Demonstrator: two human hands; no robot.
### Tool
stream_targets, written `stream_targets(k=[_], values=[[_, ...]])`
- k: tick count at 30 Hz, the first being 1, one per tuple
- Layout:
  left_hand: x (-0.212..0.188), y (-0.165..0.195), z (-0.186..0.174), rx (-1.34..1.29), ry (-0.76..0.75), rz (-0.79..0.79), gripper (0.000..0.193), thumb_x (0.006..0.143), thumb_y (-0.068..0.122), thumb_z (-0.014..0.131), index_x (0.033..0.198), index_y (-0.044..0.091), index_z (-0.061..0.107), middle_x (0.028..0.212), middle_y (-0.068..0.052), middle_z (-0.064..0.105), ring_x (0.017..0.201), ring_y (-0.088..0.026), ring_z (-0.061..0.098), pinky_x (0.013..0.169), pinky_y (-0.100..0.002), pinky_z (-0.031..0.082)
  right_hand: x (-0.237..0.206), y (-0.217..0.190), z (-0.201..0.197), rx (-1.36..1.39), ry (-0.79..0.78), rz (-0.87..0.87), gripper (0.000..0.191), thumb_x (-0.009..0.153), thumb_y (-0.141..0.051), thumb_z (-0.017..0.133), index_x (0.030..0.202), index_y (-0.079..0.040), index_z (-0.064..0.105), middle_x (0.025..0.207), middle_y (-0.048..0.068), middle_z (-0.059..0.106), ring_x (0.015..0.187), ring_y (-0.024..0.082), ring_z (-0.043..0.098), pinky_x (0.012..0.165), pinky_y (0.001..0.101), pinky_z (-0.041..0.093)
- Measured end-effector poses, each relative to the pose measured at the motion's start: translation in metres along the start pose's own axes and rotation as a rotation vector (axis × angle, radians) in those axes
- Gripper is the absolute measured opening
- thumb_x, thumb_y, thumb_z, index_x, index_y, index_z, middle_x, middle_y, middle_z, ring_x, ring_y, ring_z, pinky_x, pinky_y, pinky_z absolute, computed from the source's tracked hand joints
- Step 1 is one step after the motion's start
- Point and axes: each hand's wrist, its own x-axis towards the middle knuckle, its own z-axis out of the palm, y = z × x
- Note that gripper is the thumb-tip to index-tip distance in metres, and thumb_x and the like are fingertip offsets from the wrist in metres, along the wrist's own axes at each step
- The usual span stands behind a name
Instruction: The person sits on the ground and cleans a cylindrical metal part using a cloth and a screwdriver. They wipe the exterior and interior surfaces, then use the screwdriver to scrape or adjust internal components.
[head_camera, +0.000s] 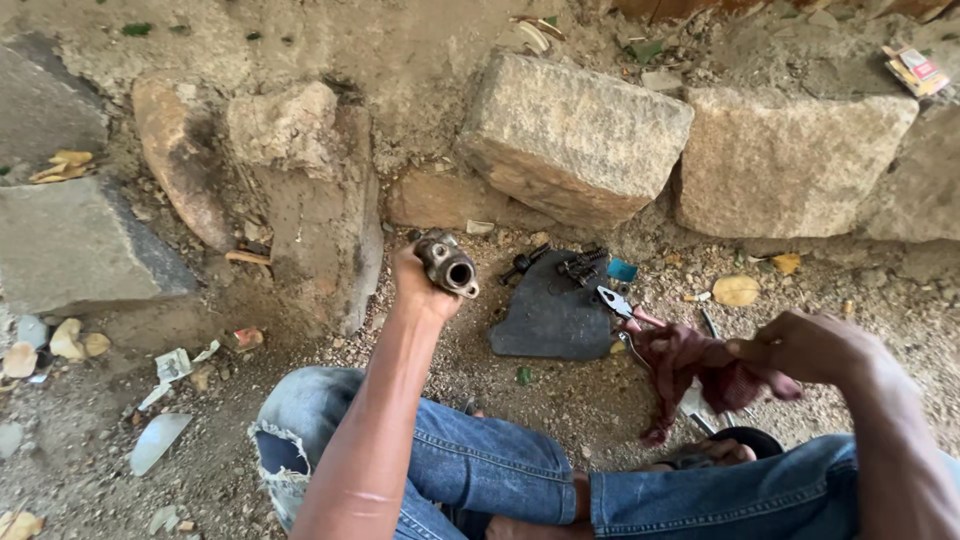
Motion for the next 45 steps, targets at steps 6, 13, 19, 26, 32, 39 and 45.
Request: stream_targets(k=[6, 13, 19, 26, 32, 39, 45], values=[[-0.007, -0.024, -0.008, 0.037, -0.063, -0.047, 0.019, 0.090, 0.011, 0.043, 0.100, 0.000, 0.056, 0.081, -0.013, 0.056, 0.059, -0.018, 0.055, 0.048, -0.028, 0.054, -0.033, -0.060, -0.012, 0.062, 0.332, -0.262, 0.041, 0.095, -0.052, 0.059, 0.126, -0.027, 0.070, 0.118, -0.002, 0.078, 0.099, 0.019, 0.079, 0.092, 0.0387, 0.064], [-0.013, -0.057, -0.012, 0.063, -0.040, -0.064, 0.015, 0.092, 0.008, 0.037, 0.096, 0.007, 0.052, 0.084, -0.010, 0.056, 0.066, -0.017, 0.055, 0.056, -0.029, 0.056, -0.103, -0.176, -0.013, 0.724, 0.453, -0.733, 0.050, 0.090, -0.023, 0.069, 0.137, -0.014, 0.051, 0.127, 0.011, 0.070, 0.108, 0.022, 0.072, 0.078, 0.0335, 0.062], [-0.033, -0.082, -0.020, 0.159, 0.054, -0.047, 0.018, 0.096, 0.018, 0.037, 0.090, 0.007, 0.050, 0.079, -0.008, 0.051, 0.064, -0.016, 0.050, 0.055, -0.033, 0.052, -0.114, -0.227, -0.001, 0.280, 0.576, -0.874, 0.048, 0.099, -0.025, 0.063, 0.144, -0.016, 0.048, 0.125, 0.014, 0.068, 0.102, 0.027, 0.072, 0.082, 0.0392, 0.061], [-0.044, -0.092, -0.020, 0.157, -0.019, 0.065, 0.019, 0.101, 0.024, 0.041, 0.086, 0.012, 0.046, 0.076, -0.003, 0.050, 0.061, -0.015, 0.052, 0.054, -0.033, 0.050, -0.101, -0.224, 0.015, 0.238, 0.779, -0.887, 0.069, 0.081, 0.003, 0.056, 0.147, -0.016, 0.054, 0.111, 0.015, 0.075, 0.075, 0.027, 0.075, 0.054, 0.0384, 0.061], [-0.037, -0.087, -0.018, 0.209, 0.009, -0.012, 0.019, 0.099, 0.018, 0.037, 0.092, 0.008, 0.051, 0.074, -0.004, 0.053, 0.056, -0.016, 0.053, 0.055, -0.035, 0.051, -0.096, -0.217, 0.016, 0.401, 1.140, -0.992, 0.044, 0.095, -0.022, 0.068, 0.138, -0.018, 0.057, 0.092, 0.010, 0.078, 0.072, 0.024, 0.075, 0.056, 0.0364, 0.060], [-0.030, -0.090, -0.028, 0.238, -0.015, 0.008, 0.018, 0.098, 0.023, 0.038, 0.090, 0.012, 0.050, 0.075, -0.003, 0.055, 0.066, -0.016, 0.057, 0.063, -0.037, 0.054, -0.085, -0.217, 0.023, 0.317, 0.770, -0.837, 0.071, 0.086, -0.008, 0.064, 0.153, -0.019, 0.042, 0.081, 0.011, 0.076, 0.056, 0.025, 0.069, 0.038, 0.0392, 0.054], [-0.023, -0.092, -0.031, 0.224, -0.084, -0.024, 0.021, 0.099, 0.024, 0.039, 0.090, 0.011, 0.053, 0.077, -0.004, 0.056, 0.064, -0.017, 0.059, 0.059, -0.036, 0.054, -0.075, -0.212, 0.036, 0.319, 1.066, -0.895, 0.065, 0.087, -0.013, 0.072, 0.146, -0.022, 0.049, 0.071, 0.005, 0.074, 0.061, 0.021, 0.066, 0.045, 0.0374, 0.053]])
